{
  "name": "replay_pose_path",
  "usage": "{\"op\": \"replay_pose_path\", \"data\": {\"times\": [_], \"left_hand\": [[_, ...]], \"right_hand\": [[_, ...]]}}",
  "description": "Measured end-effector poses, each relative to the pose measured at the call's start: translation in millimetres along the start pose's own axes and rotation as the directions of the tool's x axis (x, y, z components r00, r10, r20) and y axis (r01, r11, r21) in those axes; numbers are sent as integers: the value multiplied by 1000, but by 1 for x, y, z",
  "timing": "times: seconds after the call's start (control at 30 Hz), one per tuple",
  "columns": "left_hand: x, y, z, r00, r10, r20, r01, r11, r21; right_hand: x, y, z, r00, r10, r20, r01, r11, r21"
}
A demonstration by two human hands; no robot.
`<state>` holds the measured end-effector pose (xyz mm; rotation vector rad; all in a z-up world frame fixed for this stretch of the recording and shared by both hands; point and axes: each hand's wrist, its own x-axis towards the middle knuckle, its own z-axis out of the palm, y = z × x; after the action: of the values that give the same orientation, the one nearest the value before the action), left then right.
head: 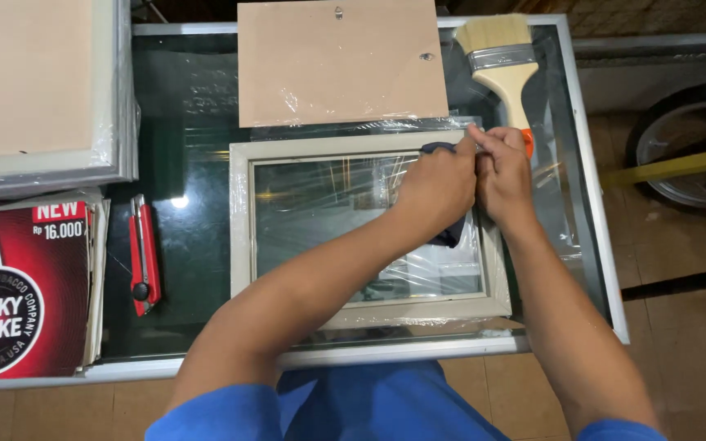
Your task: Cleaning the glass surface of a picture frame using a cloth.
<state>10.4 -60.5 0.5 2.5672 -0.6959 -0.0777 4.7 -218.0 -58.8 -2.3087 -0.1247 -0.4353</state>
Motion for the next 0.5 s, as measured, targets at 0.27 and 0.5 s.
{"op": "replay_pose_path", "data": {"times": [0.27,0.5], "left_hand": [[-22,-4,7,974,113,195,-109,994,-31],[-82,14,-27,832,393,392,-412,910,-39]], "right_hand": [[1,12,5,1000,2,-16,-2,999,-36],[-2,-13,0,999,25,-25,-26,998,-55]]}}
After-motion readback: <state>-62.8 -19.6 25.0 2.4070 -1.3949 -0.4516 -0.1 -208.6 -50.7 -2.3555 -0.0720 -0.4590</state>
